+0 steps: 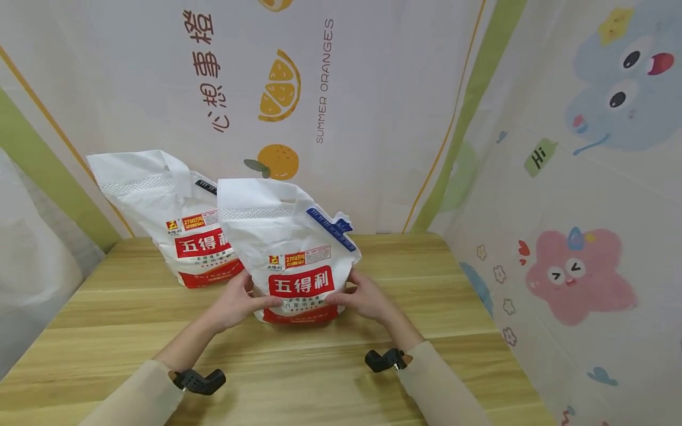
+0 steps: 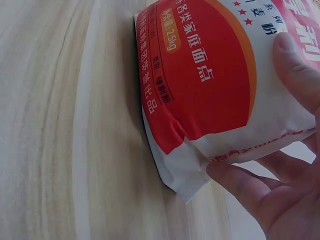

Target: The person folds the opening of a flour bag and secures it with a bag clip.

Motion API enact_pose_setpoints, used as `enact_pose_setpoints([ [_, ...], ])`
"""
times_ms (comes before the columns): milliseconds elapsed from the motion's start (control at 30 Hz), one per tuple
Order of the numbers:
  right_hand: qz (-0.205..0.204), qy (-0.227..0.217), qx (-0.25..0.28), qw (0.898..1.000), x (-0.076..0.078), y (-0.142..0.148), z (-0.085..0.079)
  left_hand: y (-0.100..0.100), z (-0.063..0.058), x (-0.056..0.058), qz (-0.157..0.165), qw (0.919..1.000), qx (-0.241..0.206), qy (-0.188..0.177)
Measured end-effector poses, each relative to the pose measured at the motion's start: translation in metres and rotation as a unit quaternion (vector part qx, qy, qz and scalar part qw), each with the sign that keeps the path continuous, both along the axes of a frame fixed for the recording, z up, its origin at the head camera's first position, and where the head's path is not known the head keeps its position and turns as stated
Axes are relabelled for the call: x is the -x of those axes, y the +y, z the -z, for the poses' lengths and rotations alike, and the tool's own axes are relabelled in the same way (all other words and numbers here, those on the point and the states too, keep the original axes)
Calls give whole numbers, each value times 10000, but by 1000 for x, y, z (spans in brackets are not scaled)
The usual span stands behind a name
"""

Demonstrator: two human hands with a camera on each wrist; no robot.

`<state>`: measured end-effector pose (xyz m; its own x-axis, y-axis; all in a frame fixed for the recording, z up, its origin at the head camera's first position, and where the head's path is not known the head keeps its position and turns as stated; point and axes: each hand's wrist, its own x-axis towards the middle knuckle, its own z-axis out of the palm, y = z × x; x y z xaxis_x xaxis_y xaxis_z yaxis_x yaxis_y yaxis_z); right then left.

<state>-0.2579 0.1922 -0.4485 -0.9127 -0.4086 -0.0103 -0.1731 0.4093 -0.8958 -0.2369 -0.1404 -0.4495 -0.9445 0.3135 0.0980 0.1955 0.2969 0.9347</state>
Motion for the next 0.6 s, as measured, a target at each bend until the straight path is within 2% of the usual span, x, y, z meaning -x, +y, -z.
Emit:
enact_pose_setpoints([
  [300, 86, -45, 1, 10000, 9, 2, 3, 3, 4, 7, -33, 10000, -53, -10],
  [467, 141, -77, 39, 9999, 16, -1, 0, 3, 1, 13, -127, 9999, -64, 86],
  [600, 90, -133, 53, 9999, 19, -2, -2, 1, 1, 15, -222, 9997, 17, -44],
])
